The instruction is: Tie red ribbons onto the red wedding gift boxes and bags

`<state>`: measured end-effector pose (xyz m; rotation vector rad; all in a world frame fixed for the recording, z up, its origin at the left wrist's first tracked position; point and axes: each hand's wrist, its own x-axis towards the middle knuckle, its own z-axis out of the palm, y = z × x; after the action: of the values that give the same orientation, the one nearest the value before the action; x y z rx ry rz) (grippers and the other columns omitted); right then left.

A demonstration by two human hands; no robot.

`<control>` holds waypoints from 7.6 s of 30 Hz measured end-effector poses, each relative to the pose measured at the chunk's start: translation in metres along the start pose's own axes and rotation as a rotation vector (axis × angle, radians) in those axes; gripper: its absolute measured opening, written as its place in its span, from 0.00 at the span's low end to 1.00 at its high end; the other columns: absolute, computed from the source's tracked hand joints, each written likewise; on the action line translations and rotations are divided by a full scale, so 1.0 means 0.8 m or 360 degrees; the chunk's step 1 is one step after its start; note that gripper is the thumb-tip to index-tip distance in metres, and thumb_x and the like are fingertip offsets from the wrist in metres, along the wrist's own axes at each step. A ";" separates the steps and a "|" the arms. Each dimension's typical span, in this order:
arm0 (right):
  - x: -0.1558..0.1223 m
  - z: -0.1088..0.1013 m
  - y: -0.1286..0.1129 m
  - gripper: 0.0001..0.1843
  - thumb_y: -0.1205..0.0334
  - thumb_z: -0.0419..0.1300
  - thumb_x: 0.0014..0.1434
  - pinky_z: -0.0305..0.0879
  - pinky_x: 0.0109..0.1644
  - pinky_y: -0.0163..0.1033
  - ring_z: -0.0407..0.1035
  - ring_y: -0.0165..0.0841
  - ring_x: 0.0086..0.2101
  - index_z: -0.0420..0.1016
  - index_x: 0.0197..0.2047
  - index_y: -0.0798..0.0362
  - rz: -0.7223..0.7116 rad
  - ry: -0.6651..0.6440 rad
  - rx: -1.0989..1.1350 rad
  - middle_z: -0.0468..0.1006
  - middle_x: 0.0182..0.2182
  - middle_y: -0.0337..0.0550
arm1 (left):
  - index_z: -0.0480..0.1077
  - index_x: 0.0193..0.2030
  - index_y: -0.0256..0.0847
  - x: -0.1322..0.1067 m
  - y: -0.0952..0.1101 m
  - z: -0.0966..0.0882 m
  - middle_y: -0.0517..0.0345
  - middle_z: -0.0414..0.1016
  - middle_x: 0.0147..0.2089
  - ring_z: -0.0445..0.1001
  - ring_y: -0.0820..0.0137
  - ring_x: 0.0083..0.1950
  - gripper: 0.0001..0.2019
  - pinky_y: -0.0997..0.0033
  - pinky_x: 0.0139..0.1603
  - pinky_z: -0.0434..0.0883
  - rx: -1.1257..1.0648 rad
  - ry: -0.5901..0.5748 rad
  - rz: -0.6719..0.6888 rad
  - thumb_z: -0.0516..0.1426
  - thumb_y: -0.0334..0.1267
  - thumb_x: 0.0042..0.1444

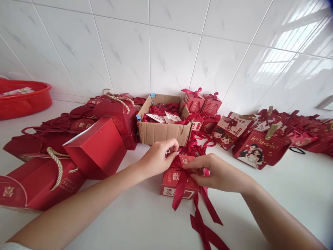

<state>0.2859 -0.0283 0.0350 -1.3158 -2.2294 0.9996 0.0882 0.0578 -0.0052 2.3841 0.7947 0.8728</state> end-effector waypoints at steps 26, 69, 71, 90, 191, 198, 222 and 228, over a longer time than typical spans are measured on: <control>-0.003 -0.031 0.023 0.11 0.64 0.57 0.59 0.65 0.35 0.35 0.70 0.31 0.32 0.72 0.46 0.52 0.0119 0.0127 -0.0079 0.76 0.33 0.40 | 0.61 0.38 0.41 0.009 0.014 -0.023 0.63 0.67 0.32 0.68 0.75 0.33 0.08 0.75 0.35 0.68 -0.0659 -0.0238 -0.0391 0.57 0.38 0.56; 0.008 -0.029 0.040 0.12 0.54 0.60 0.60 0.62 0.31 0.35 0.65 0.29 0.28 0.64 0.33 0.53 0.0120 0.0303 0.0368 0.70 0.27 0.37 | 0.74 0.28 0.40 -0.017 0.034 0.024 0.57 0.77 0.45 0.72 0.67 0.50 0.03 0.66 0.54 0.66 -0.0262 -0.0069 -0.0090 0.61 0.34 0.52; 0.005 -0.034 0.040 0.18 0.46 0.55 0.63 0.59 0.29 0.35 0.63 0.28 0.27 0.64 0.33 0.53 0.0216 0.0219 0.0260 0.69 0.26 0.37 | 0.74 0.28 0.40 -0.017 0.033 0.024 0.57 0.76 0.44 0.72 0.67 0.49 0.03 0.67 0.54 0.67 -0.0272 -0.0051 -0.0095 0.61 0.34 0.52; 0.012 -0.029 0.034 0.21 0.51 0.56 0.63 0.45 0.22 0.31 0.49 0.22 0.21 0.60 0.24 0.55 0.0109 -0.0102 0.0224 0.56 0.20 0.31 | 0.76 0.31 0.41 -0.015 0.029 0.022 0.56 0.76 0.45 0.72 0.67 0.49 0.03 0.65 0.53 0.67 -0.0343 -0.0123 -0.0118 0.61 0.37 0.53; -0.001 -0.020 0.011 0.07 0.75 0.58 0.53 0.63 0.36 0.30 0.66 0.26 0.33 0.68 0.34 0.54 -0.0174 0.0098 -0.0029 0.74 0.35 0.37 | 0.74 0.34 0.40 -0.001 0.046 -0.024 0.56 0.72 0.46 0.71 0.64 0.51 0.06 0.65 0.53 0.67 -0.0494 -0.0434 -0.0306 0.58 0.38 0.54; 0.001 -0.008 0.015 0.11 0.79 0.53 0.55 0.61 0.32 0.27 0.65 0.23 0.29 0.69 0.36 0.54 -0.0372 0.0221 -0.0007 0.73 0.33 0.35 | 0.73 0.38 0.43 -0.011 0.040 -0.007 0.56 0.68 0.52 0.69 0.65 0.55 0.07 0.64 0.58 0.66 -0.0401 -0.0491 -0.0197 0.61 0.35 0.51; 0.001 0.001 0.018 0.12 0.78 0.55 0.52 0.56 0.29 0.28 0.61 0.24 0.27 0.65 0.38 0.54 -0.0356 0.0277 -0.0427 0.70 0.30 0.35 | 0.74 0.30 0.39 -0.019 0.040 0.013 0.57 0.72 0.45 0.74 0.71 0.47 0.02 0.72 0.51 0.69 -0.0439 -0.0254 -0.0116 0.60 0.31 0.52; 0.002 -0.004 0.017 0.12 0.78 0.54 0.53 0.58 0.32 0.30 0.63 0.24 0.28 0.67 0.38 0.54 -0.0306 0.0207 -0.0374 0.73 0.31 0.36 | 0.73 0.30 0.40 -0.016 0.038 0.016 0.58 0.72 0.45 0.74 0.71 0.46 0.01 0.72 0.51 0.69 -0.0398 -0.0213 -0.0104 0.60 0.31 0.51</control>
<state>0.2956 -0.0210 0.0271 -1.1911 -2.3722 0.5820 0.0998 0.0243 -0.0012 2.1593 0.6656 0.7313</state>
